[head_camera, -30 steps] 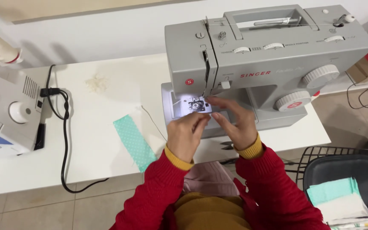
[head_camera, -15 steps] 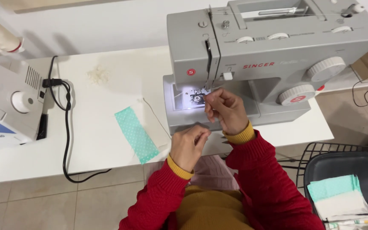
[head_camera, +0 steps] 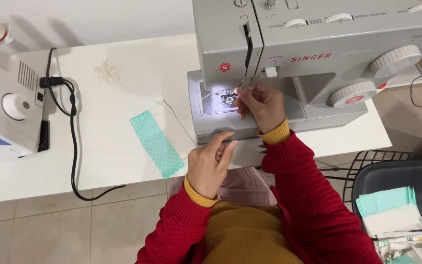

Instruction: Sewing a fabric face mask using a sewing machine.

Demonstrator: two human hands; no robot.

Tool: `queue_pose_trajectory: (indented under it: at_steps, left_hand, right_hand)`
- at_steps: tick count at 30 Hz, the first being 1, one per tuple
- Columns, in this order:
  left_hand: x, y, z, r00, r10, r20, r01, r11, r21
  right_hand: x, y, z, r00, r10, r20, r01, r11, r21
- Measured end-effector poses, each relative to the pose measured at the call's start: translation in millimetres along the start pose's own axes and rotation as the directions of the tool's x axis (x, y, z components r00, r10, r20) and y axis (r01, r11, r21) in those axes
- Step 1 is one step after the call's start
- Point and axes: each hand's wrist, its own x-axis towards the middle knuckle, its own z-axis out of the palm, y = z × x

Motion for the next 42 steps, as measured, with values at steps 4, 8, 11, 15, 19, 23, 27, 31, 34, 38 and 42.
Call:
queue_pose_trajectory:
  at_steps: [4,8,11,15,19,23,27,31,34,38,42]
  left_hand:
    - [-0.2,1.2,-3.6,1.000,-0.014,0.005,0.014,1.000,0.009]
    - [2.3,1.2,-4.8,1.000,0.015,-0.012,-0.015,1.000,0.027]
    - [8.2,0.1,-5.0,0.998,0.052,-0.039,-0.050,0.997,0.051]
    - [34.8,-13.5,4.5,0.977,0.201,-0.072,-0.173,0.942,0.287]
    - [63.4,-45.2,22.3,0.967,0.250,-0.044,-0.211,0.889,0.406]
    - [76.0,-60.2,30.9,0.946,0.315,-0.080,-0.234,0.830,0.506]
    - [80.6,-62.9,24.0,0.841,0.472,-0.263,-0.379,0.862,0.336]
    - [85.0,-64.3,24.7,0.908,0.298,-0.294,-0.269,0.954,0.135]
    - [83.0,-60.3,24.7,0.896,0.266,-0.354,-0.303,0.951,-0.052]
    - [84.5,-64.6,24.5,0.919,0.186,-0.348,-0.220,0.973,-0.063]
    - [81.3,-60.9,21.4,0.878,0.354,-0.323,-0.308,0.933,0.187]
  right_hand:
    - [3.5,-0.8,-2.3,0.999,-0.043,-0.033,0.040,0.995,-0.094]
    - [14.6,1.4,-9.1,0.998,-0.014,-0.053,0.011,0.998,-0.054]
    - [16.0,0.3,-5.9,1.000,0.009,-0.021,-0.012,0.988,-0.155]
    - [11.7,-7.2,2.3,0.998,0.023,0.053,-0.005,0.947,-0.320]
    - [9.2,3.7,-13.2,0.989,-0.047,0.139,0.081,0.963,-0.256]
    - [13.7,2.1,-27.4,0.943,-0.196,0.270,0.302,0.845,-0.442]
    - [41.3,32.0,-46.4,0.961,-0.198,0.192,0.273,0.783,-0.559]
    - [76.9,86.4,-59.9,0.991,-0.113,0.078,0.135,0.895,-0.425]
    - [118.0,161.2,-93.3,0.990,0.001,0.143,0.021,0.987,-0.158]
    - [109.4,136.7,-63.8,0.944,-0.266,0.194,0.329,0.718,-0.614]
    - [58.4,70.2,-41.2,0.799,-0.565,0.206,0.456,0.347,-0.819]
